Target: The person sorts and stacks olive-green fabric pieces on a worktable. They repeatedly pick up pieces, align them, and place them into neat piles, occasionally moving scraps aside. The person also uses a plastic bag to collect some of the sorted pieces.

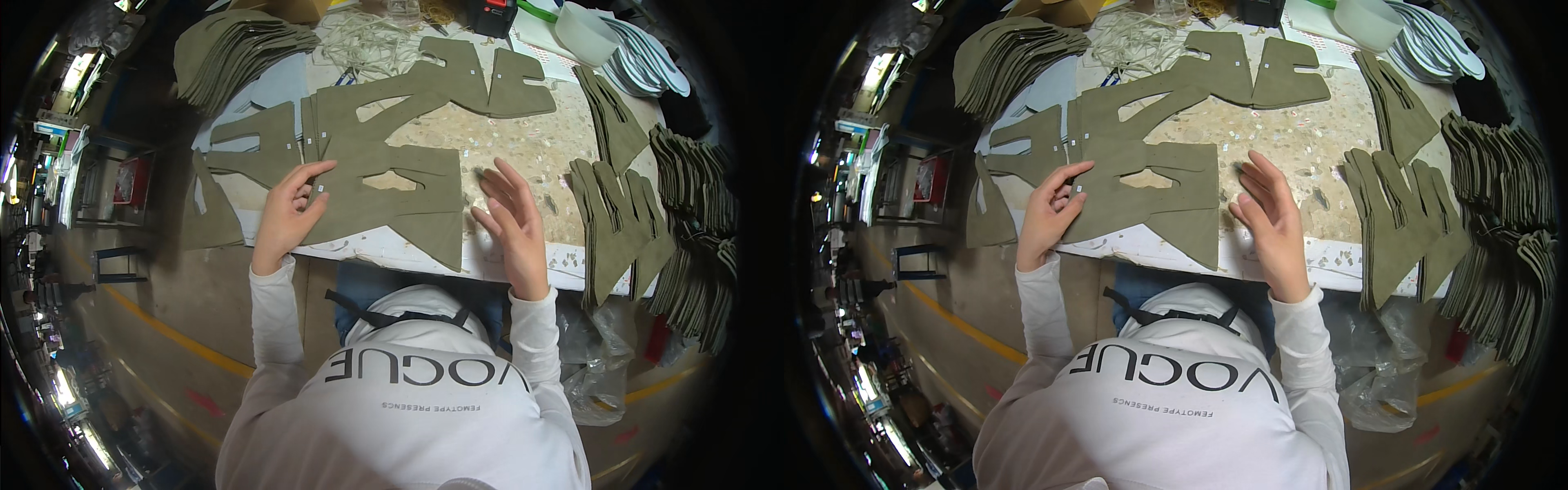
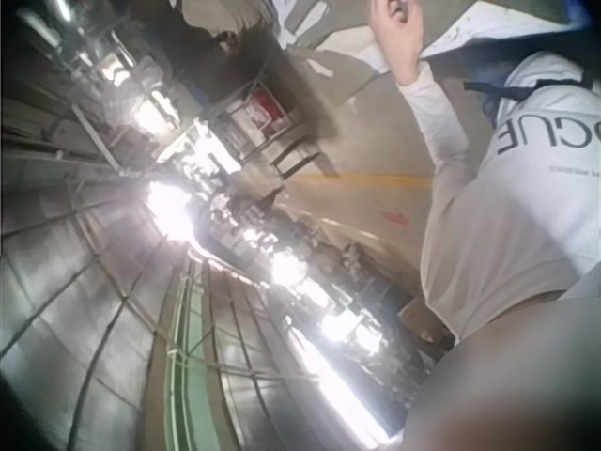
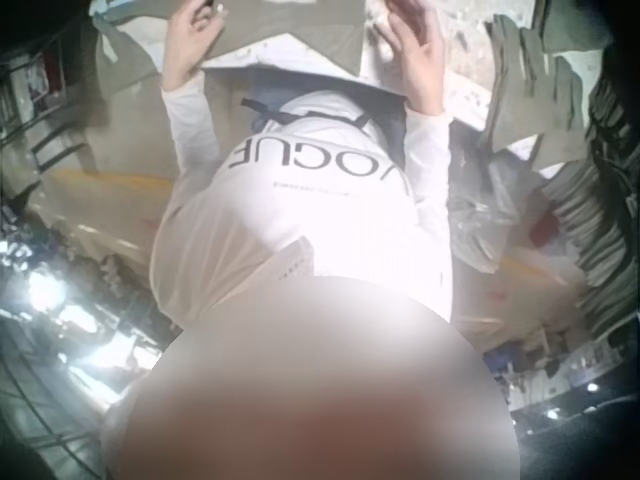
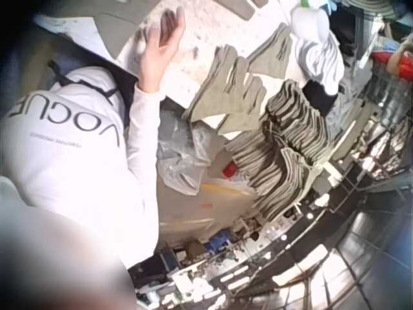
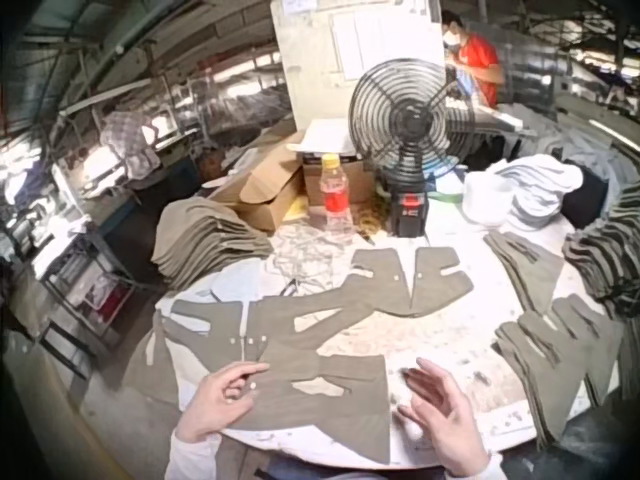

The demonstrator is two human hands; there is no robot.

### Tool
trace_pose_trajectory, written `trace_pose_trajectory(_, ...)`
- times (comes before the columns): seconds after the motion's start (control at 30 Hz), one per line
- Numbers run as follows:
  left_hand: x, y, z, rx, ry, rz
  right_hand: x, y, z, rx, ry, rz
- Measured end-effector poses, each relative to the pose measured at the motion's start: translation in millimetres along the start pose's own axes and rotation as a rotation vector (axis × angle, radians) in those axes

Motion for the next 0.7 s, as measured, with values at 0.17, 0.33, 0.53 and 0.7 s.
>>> trace_pose_trajectory(0.17,-1,0,10,-0.039,0.011,-0.020,7,19,-11,-0.121,-0.112,0.018)
trace_pose_trajectory(0.33,-3,0,4,-0.036,0.031,-0.009,0,28,-13,-0.243,-0.093,0.220)
trace_pose_trajectory(0.53,-21,4,5,-0.011,-0.039,0.025,-10,-39,64,-0.217,-0.017,0.175)
trace_pose_trajectory(0.7,-39,3,14,0.028,-0.096,-0.148,-22,-65,136,-0.259,-0.179,0.162)
Point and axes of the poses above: each hand's wrist, its own x-axis towards the middle knuckle, its own y-axis out of the palm, z = x × y, the point moved 6 cm from there along x, towards the middle knuckle, and after that the axes turned 13 degrees about -y, right-handed, at the moved point
